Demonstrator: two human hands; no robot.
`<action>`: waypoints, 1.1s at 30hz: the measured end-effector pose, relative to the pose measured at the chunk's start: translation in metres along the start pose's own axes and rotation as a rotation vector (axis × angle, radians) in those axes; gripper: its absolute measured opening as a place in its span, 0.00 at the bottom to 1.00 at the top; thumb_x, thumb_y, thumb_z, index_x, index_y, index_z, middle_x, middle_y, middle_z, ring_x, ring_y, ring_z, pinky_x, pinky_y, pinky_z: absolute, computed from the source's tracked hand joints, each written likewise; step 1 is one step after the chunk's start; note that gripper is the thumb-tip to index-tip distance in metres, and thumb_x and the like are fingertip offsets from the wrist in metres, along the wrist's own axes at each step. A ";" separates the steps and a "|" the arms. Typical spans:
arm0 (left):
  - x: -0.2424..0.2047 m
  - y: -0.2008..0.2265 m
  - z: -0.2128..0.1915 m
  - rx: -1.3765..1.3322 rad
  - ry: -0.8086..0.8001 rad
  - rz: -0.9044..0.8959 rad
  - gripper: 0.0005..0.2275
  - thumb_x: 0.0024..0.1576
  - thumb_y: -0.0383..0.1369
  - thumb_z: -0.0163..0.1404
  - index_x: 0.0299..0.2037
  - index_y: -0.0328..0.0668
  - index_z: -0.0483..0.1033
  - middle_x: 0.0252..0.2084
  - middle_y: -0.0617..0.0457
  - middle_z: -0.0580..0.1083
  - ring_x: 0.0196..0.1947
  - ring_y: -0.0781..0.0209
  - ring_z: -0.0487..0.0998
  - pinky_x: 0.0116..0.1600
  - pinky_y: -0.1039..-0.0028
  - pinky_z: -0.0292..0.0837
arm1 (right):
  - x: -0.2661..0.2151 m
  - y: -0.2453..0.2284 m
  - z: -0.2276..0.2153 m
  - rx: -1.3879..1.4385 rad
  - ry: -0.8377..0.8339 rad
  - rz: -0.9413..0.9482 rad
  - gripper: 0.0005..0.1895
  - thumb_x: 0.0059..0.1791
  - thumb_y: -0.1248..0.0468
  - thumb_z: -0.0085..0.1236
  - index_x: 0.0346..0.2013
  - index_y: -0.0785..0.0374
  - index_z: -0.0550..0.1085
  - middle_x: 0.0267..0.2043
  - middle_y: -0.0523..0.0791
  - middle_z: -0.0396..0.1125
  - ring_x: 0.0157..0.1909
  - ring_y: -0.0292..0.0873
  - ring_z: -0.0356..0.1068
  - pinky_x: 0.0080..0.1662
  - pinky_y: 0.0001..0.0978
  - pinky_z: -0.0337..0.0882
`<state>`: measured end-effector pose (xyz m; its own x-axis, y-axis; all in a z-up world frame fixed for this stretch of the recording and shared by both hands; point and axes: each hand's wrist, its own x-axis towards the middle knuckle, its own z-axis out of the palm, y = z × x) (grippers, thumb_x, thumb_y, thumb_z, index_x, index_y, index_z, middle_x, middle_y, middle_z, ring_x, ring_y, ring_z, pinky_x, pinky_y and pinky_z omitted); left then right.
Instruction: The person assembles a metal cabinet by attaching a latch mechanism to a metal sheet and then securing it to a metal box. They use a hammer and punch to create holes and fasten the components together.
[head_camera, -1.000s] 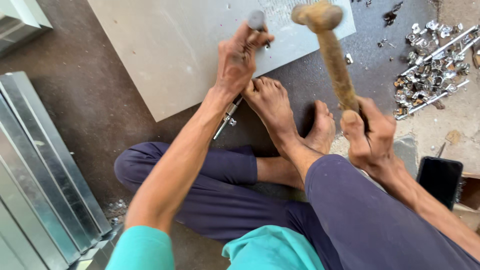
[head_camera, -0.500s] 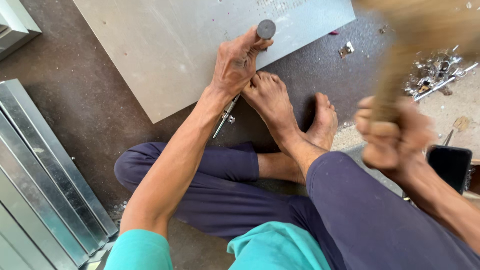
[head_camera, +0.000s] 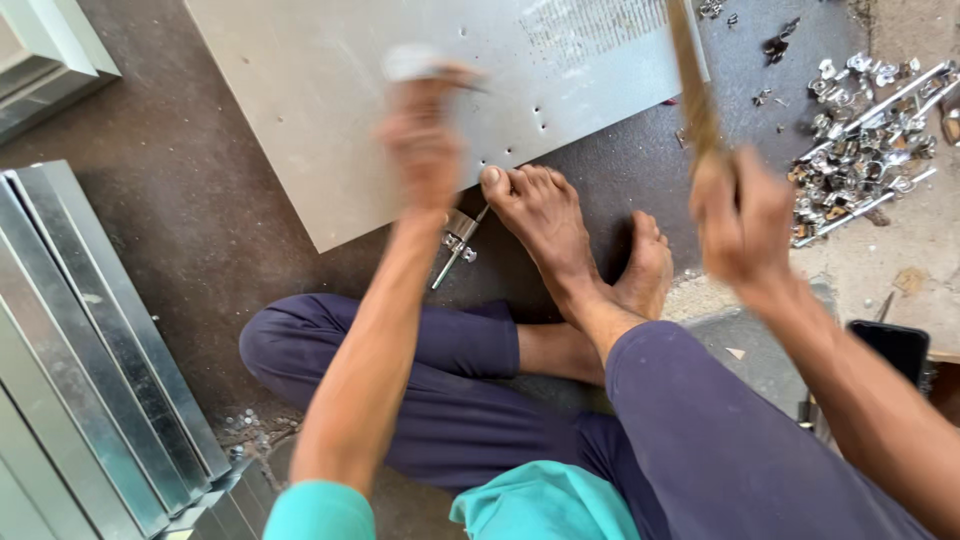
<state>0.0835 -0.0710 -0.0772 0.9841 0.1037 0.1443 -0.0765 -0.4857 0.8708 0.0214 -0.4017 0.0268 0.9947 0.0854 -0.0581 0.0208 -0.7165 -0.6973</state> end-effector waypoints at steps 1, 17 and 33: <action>-0.006 -0.004 -0.020 -0.051 0.348 0.301 0.18 0.71 0.30 0.37 0.70 0.36 0.64 0.68 0.51 0.70 0.61 0.60 0.75 0.61 0.70 0.75 | 0.018 0.009 0.001 -0.023 0.025 0.046 0.19 0.65 0.55 0.44 0.36 0.64 0.69 0.22 0.42 0.64 0.19 0.37 0.63 0.23 0.30 0.61; -0.040 0.018 -0.082 -0.676 0.684 -0.211 0.11 0.68 0.35 0.48 0.58 0.43 0.67 0.50 0.49 0.78 0.50 0.59 0.83 0.57 0.66 0.85 | 0.027 -0.012 0.022 -0.121 -0.123 -0.110 0.19 0.60 0.53 0.53 0.52 0.68 0.75 0.28 0.46 0.67 0.26 0.38 0.65 0.29 0.32 0.64; 0.014 -0.012 -0.017 -0.062 0.108 0.184 0.13 0.64 0.26 0.52 0.58 0.50 0.72 0.42 0.55 0.83 0.42 0.60 0.87 0.42 0.73 0.84 | 0.032 -0.105 0.004 0.115 -0.070 -0.408 0.07 0.63 0.61 0.48 0.48 0.63 0.70 0.22 0.37 0.57 0.19 0.30 0.55 0.21 0.26 0.58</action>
<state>0.0958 -0.0487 -0.0780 0.9298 0.1125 0.3505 -0.2666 -0.4511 0.8518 0.0504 -0.3208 0.0958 0.8977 0.3956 0.1938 0.3962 -0.5326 -0.7479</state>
